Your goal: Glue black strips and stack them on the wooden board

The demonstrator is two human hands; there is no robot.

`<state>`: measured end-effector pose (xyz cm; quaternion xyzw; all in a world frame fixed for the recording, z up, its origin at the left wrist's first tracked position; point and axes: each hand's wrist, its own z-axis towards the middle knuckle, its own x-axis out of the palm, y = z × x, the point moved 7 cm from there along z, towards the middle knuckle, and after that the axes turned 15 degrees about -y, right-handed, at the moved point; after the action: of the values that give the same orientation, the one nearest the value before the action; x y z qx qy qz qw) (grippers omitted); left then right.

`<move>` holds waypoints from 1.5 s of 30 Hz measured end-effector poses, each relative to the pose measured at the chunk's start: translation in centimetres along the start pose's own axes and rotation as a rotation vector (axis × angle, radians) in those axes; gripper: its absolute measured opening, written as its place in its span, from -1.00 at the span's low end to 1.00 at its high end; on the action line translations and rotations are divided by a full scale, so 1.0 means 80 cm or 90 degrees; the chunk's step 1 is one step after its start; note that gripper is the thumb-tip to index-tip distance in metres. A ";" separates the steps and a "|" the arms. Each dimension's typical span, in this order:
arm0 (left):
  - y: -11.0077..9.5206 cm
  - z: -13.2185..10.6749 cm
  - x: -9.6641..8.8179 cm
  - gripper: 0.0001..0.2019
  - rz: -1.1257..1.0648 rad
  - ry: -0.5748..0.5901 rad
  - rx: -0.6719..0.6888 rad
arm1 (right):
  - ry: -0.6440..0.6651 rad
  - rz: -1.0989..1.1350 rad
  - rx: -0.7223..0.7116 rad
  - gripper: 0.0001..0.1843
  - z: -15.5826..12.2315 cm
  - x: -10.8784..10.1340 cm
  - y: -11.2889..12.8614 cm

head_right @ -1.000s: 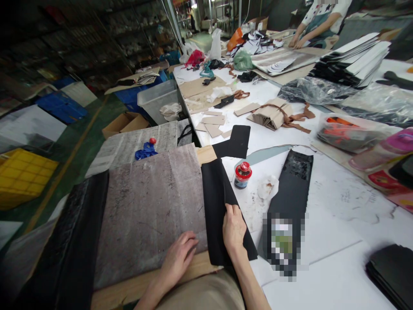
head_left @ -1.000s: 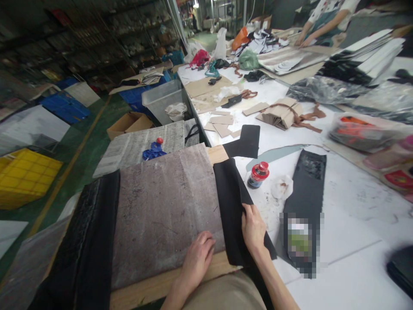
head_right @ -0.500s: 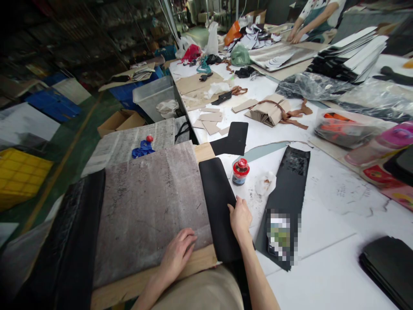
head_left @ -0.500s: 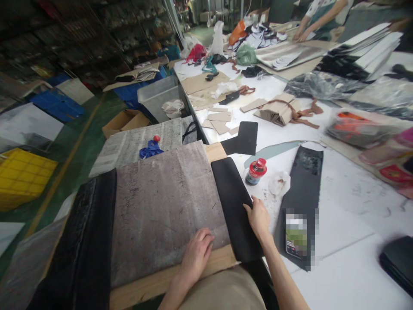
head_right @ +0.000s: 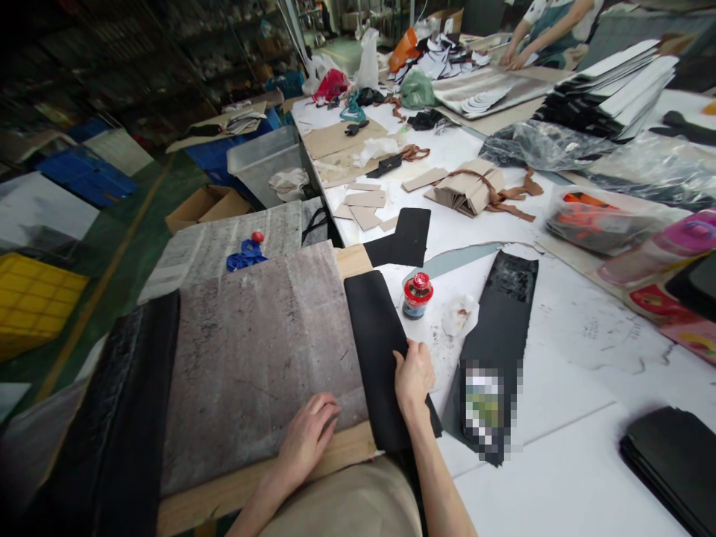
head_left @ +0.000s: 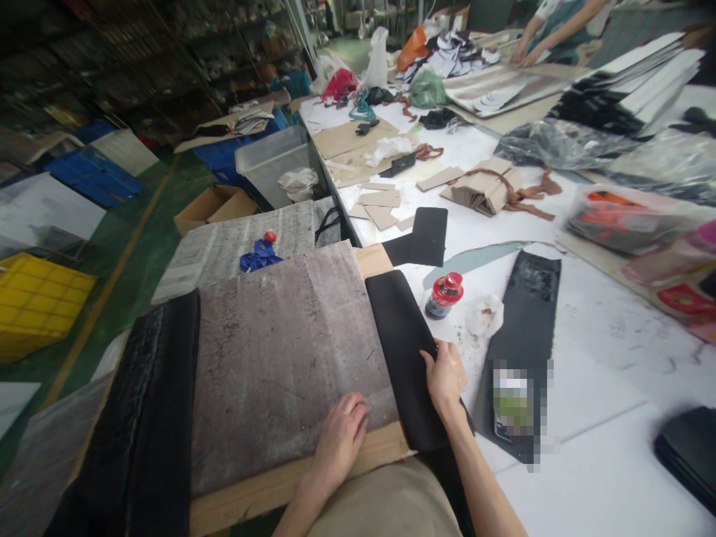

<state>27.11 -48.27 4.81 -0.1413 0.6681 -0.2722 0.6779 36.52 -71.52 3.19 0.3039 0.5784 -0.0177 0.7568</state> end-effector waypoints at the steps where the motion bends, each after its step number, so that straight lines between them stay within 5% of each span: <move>1: 0.000 0.000 0.000 -0.76 0.000 0.000 -0.001 | -0.001 0.003 0.000 -0.68 -0.001 0.000 0.001; 14: 0.003 0.005 -0.002 -0.73 -0.061 -0.007 -0.043 | 0.105 0.015 0.038 -0.77 0.049 0.013 -0.014; 21: 0.010 0.023 -0.015 -0.82 -0.190 -0.053 -0.136 | 0.086 0.072 -0.111 -0.92 0.018 -0.026 0.059; 26: -0.001 0.073 -0.030 -0.76 -0.337 -0.136 -0.228 | 0.028 0.155 -0.283 -0.91 -0.013 -0.063 0.120; 30: 0.002 0.136 -0.033 -0.45 -0.500 -0.201 -0.322 | 0.029 0.149 -0.379 -0.81 -0.045 -0.064 0.158; 35: 0.050 0.184 -0.039 -0.47 -0.561 -0.325 -0.452 | 0.027 0.130 -0.453 -0.73 -0.089 -0.048 0.193; 38: 0.067 0.176 -0.049 -0.51 -0.581 -0.365 -0.481 | 0.074 0.188 -0.459 -0.79 -0.108 -0.044 0.203; 41: 0.057 0.153 -0.072 -0.58 -0.603 -0.376 -0.438 | 0.143 0.329 -0.423 -0.88 -0.106 -0.046 0.195; 45: 0.027 0.117 -0.103 -0.56 -0.638 -0.353 -0.376 | 0.025 0.463 -0.165 -0.71 -0.037 -0.058 0.138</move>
<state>37.06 -43.56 11.05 -0.6820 0.3681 -0.3139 0.5485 36.65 -62.61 11.74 0.3914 0.4449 0.3306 0.7345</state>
